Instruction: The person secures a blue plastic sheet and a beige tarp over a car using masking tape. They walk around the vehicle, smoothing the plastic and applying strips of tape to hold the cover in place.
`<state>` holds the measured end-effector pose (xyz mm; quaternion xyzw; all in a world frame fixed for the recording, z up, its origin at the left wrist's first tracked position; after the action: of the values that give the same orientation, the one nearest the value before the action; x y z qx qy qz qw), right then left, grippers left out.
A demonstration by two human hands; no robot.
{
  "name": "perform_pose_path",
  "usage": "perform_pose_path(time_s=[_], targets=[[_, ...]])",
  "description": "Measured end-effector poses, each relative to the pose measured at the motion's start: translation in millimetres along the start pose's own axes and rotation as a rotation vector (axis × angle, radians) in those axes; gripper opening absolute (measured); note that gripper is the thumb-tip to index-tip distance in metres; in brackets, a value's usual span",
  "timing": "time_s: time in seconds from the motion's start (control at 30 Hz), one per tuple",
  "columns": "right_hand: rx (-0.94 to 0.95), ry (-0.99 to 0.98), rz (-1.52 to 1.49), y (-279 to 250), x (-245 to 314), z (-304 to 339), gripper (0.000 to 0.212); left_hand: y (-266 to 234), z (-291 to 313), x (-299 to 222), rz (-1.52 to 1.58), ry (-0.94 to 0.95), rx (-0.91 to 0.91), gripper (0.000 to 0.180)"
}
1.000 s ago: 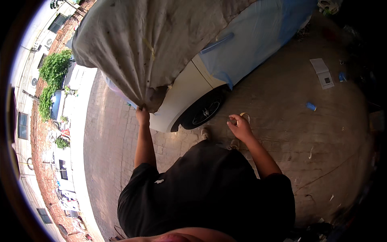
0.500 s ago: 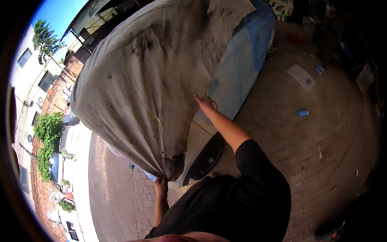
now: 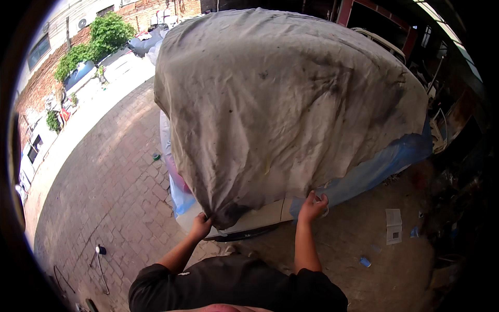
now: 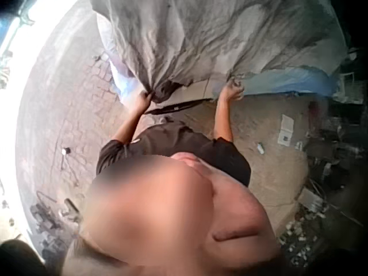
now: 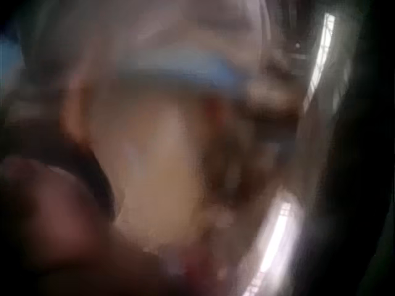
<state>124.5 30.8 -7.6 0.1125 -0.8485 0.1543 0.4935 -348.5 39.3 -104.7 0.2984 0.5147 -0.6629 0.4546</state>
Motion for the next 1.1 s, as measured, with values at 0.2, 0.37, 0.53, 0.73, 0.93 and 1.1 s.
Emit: perform_pose_path(time_s=[0.2, 0.37, 0.53, 0.73, 0.93, 1.1], targets=[[0.403, -0.697, -0.284, 33.3, 132.7, 84.1, 0.057, -11.5, 11.0, -14.2, -0.018, -0.199, 0.004, 0.033], [0.645, -1.075, -0.48, 70.8, 227.5, 175.6, 0.062, -38.4, 24.5, -39.2, -0.108, -0.051, 0.134, 0.038], [0.569, -1.069, -0.333, 133.5, 300.2, 223.4, 0.071, -103.6, 30.5, 22.7, -0.103, 0.039, 0.265, 0.04], [0.519, -1.122, -0.392, 197.6, 404.3, 328.6, 0.067, -261.4, 26.5, 159.7, -0.203, -0.274, 0.301, 0.045], [0.728, -1.155, -0.375, 283.2, 462.8, 426.7, 0.067, -415.9, -5.6, 234.9, -0.11, -0.393, -0.044, 0.038], [0.842, -1.097, -0.278, 378.2, 473.9, 477.4, 0.067, -477.4, -64.2, 276.7, 0.061, -0.488, -0.172, 0.033]])
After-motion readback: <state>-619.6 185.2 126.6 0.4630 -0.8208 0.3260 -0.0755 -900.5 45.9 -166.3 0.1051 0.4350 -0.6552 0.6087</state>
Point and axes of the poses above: each hand's wrist, its own z-axis away from the middle knuckle, its own y-axis out of the palm, x = y × z, the point moved 6 cm from there along -z, towards the middle knuckle, and after that the axes turned 14 degrees about -y, right-handed, at the moved point
